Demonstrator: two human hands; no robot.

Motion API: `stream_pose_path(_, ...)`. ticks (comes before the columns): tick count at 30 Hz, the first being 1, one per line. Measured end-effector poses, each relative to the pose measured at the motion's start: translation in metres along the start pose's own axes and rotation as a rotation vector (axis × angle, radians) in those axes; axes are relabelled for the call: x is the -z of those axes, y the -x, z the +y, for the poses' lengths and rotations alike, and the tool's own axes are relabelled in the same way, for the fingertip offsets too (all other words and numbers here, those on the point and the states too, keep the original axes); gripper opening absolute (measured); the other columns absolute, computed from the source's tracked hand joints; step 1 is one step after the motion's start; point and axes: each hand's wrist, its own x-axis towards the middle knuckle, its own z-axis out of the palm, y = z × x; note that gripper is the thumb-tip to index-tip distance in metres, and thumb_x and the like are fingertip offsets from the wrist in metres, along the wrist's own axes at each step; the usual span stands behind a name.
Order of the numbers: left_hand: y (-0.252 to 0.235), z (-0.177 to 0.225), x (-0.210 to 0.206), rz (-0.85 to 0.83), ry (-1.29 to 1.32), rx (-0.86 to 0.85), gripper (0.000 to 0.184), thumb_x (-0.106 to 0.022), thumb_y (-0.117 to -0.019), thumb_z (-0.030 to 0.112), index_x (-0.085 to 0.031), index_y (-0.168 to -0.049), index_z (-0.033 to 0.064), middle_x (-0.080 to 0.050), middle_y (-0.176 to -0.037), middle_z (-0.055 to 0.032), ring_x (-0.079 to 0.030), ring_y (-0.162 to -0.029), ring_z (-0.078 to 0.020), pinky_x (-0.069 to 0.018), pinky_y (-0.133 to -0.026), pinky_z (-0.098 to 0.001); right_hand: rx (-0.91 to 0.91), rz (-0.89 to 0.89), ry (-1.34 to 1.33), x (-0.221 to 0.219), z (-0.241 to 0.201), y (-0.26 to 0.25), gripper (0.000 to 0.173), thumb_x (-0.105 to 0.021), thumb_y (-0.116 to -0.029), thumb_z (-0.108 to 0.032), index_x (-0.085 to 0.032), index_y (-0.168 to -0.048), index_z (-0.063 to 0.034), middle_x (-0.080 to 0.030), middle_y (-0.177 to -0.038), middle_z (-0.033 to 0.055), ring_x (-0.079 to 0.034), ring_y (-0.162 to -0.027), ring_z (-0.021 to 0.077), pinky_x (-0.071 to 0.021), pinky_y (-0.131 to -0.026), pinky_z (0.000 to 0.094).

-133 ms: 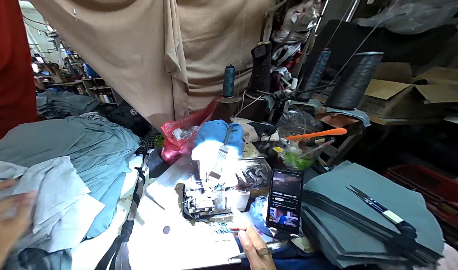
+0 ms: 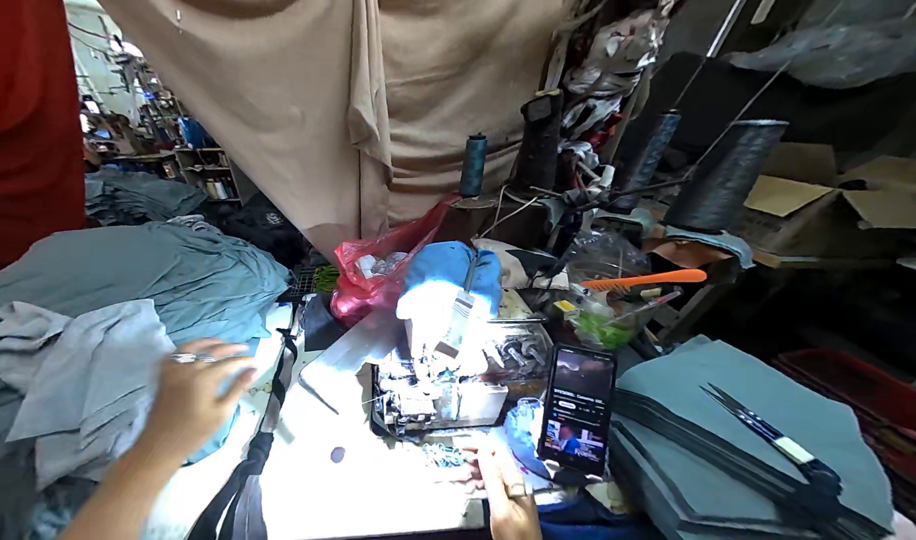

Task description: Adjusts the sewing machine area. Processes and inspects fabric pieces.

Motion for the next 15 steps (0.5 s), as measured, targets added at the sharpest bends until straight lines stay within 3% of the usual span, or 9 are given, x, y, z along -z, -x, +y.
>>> stream_pose_path(1, -0.007, 0.018, -0.019, -0.125, 0.03, 0.047, 0.041, -0.052, -0.103, 0.038, -0.076, -0.119, 0.0085, -0.07, -0.128, -0.0137, -0.057, -0.129, -0.0427, -0.0387, -0.106, -0.0688, -0.073, 0.092, -0.017, -0.007, -0.001, -0.002, 0.022, -0.042, -0.1011, -0.001, -0.06, -0.109, 0.008, -0.067, -0.078, -0.0013, -0.064, -0.064, 0.0001, -0.0572, -0.062, 0.0189)
stream_pose_path(3, -0.018, 0.048, -0.047, -0.329, 0.071, 0.168, 0.043, -0.048, -0.1075, 0.036, -0.068, -0.135, 0.0085, -0.067, -0.135, -0.0134, -0.056, -0.133, -0.0384, -0.0369, -0.109, -0.0645, -0.187, 0.199, -0.073, -0.016, -0.002, -0.011, 0.023, -0.04, -0.1039, -0.001, -0.053, -0.12, 0.0084, -0.061, -0.066, -0.0017, -0.055, -0.047, 0.0013, -0.0488, -0.045, 0.0186)
stream_pose_path(4, -0.023, 0.06, -0.052, -0.405, 0.09, 0.228, 0.044, -0.046, -0.1091, 0.037, -0.068, -0.134, 0.0078, -0.069, -0.132, -0.0141, -0.057, -0.131, -0.0363, -0.0363, -0.112, -0.061, -0.207, 0.244, -0.087, -0.018, 0.001, -0.018, 0.027, -0.042, -0.1049, -0.002, -0.051, -0.129, 0.0069, -0.059, -0.064, -0.0005, -0.051, -0.043, 0.0024, -0.0448, -0.04, 0.019)
stream_pose_path(5, -0.027, 0.07, -0.055, -0.432, 0.111, 0.258, 0.047, -0.043, -0.1097, 0.04, -0.07, -0.126, 0.0051, -0.071, -0.121, -0.0162, -0.061, -0.124, -0.0355, -0.0383, -0.11, -0.0585, -0.209, 0.298, -0.062, -0.02, 0.004, -0.024, 0.031, -0.047, -0.1049, -0.004, -0.051, -0.135, 0.0052, -0.058, -0.065, 0.0012, -0.048, -0.042, 0.0034, -0.0422, -0.038, 0.02)
stream_pose_path(7, -0.031, 0.085, -0.05, -0.427, 0.227, 0.259, 0.056, -0.038, -0.1097, 0.043, -0.074, -0.1, 0.0019, -0.072, -0.096, -0.0154, -0.066, -0.105, -0.0325, -0.0425, -0.103, -0.0551, -0.158, 0.394, 0.023, -0.021, 0.013, -0.034, 0.051, -0.064, -0.0969, -0.004, -0.046, -0.144, 0.005, -0.058, -0.076, 0.0051, -0.048, -0.048, 0.0038, -0.043, -0.042, 0.0211)
stream_pose_path(10, -0.045, 0.105, -0.03, -0.662, 0.468, 0.283, 0.061, -0.03, -0.1115, 0.044, -0.077, -0.101, 0.0069, -0.075, -0.101, -0.0077, -0.066, -0.109, -0.0231, -0.0363, -0.113, -0.0496, -0.111, 0.484, 0.101, -0.027, 0.026, -0.049, 0.081, -0.079, -0.0853, -0.004, -0.032, -0.151, 0.0066, -0.057, -0.09, 0.0116, -0.051, -0.058, 0.0047, -0.047, -0.051, 0.0224)
stream_pose_path(12, -0.054, 0.114, -0.034, -0.594, 0.37, 0.27, 0.055, -0.038, -0.1105, 0.042, -0.074, -0.096, 0.0036, -0.071, -0.094, -0.0101, -0.065, -0.102, -0.0256, -0.0396, -0.108, -0.0482, -0.076, 0.481, 0.221, -0.034, 0.027, -0.057, 0.094, -0.084, -0.0804, -0.008, -0.027, -0.153, 0.0096, -0.06, -0.105, 0.0213, -0.057, -0.071, 0.0104, -0.0519, -0.065, 0.0276)
stream_pose_path(14, -0.064, 0.115, -0.041, -0.474, 0.392, 0.346, 0.05, -0.044, -0.1107, 0.036, -0.075, -0.1, -0.0011, -0.073, -0.1, -0.0165, -0.066, -0.107, -0.0319, -0.0411, -0.108, -0.0513, -0.07, 0.477, 0.259, -0.041, 0.031, -0.064, 0.103, -0.087, -0.0761, -0.01, -0.024, -0.155, 0.0096, -0.063, -0.117, 0.0289, -0.065, -0.088, 0.0214, -0.0558, -0.081, 0.0372)
stream_pose_path(15, -0.064, 0.108, -0.059, -0.352, 0.416, 0.369, 0.047, -0.045, -0.1103, 0.036, -0.076, -0.099, 0.0036, -0.074, -0.1, -0.0123, -0.068, -0.105, -0.0278, -0.0463, -0.102, -0.049, -0.082, 0.49, 0.232, -0.045, 0.032, -0.067, 0.105, -0.088, -0.0742, -0.008, -0.024, -0.155, 0.0092, -0.063, -0.119, 0.0294, -0.067, -0.095, 0.0258, -0.0566, -0.087, 0.0406)
